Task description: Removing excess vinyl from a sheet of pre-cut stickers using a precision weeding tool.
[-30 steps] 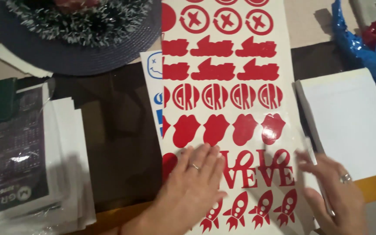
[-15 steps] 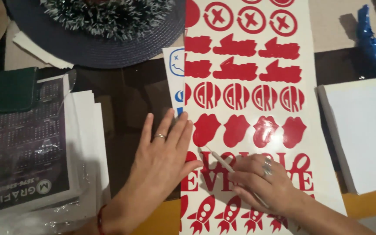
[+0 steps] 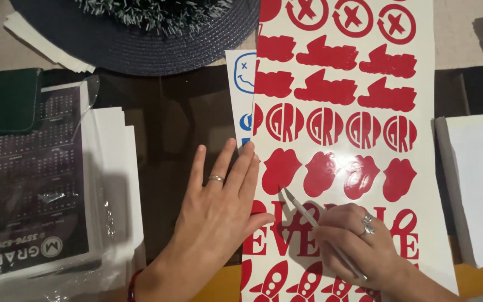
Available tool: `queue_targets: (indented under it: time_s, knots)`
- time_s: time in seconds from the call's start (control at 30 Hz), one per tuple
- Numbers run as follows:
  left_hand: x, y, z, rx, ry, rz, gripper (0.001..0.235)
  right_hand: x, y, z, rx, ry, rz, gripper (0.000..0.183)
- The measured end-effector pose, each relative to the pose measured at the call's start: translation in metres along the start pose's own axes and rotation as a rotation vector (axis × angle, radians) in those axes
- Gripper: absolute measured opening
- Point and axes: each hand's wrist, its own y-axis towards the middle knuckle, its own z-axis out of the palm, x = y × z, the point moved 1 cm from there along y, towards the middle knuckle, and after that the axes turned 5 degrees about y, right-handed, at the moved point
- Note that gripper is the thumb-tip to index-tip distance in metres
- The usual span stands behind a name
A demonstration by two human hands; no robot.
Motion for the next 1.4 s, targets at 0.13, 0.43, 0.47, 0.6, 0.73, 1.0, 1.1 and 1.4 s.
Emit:
queue_targets:
  time_s: [0.13,0.43,0.47,0.6,0.73,1.0,1.1,1.4]
  knots:
    - [0.000,0.001,-0.001,0.015,-0.003,0.015,0.105,0.000,0.002,-0.001,0.014,0.036,-0.038,0.014]
    - [0.001,0.001,-0.004,-0.006,0.018,0.032,0.100,0.002,0.008,-0.004,0.029,0.049,-0.057,0.015]
    - [0.001,0.001,-0.005,-0.009,0.020,0.035,0.099,0.002,0.009,-0.004,0.025,0.048,-0.063,0.015]
    - [0.002,0.002,-0.006,-0.002,0.020,0.039,0.099,0.001,0.008,-0.003,0.027,0.036,-0.061,0.013]
    - [0.002,0.003,-0.006,-0.018,-0.026,0.043,0.094,0.003,0.011,-0.004,0.013,0.071,-0.043,0.010]
    - [0.004,0.006,-0.004,-0.048,-0.100,0.056,0.094,0.000,0.010,-0.004,0.000,0.077,-0.013,0.007]
    - [0.004,0.005,-0.003,-0.073,-0.136,0.051,0.094,0.001,0.015,-0.005,-0.003,0.086,-0.022,0.009]
    - [0.002,0.004,-0.004,-0.083,-0.157,0.057,0.092,0.003,0.017,-0.005,-0.030,0.061,-0.066,0.012]
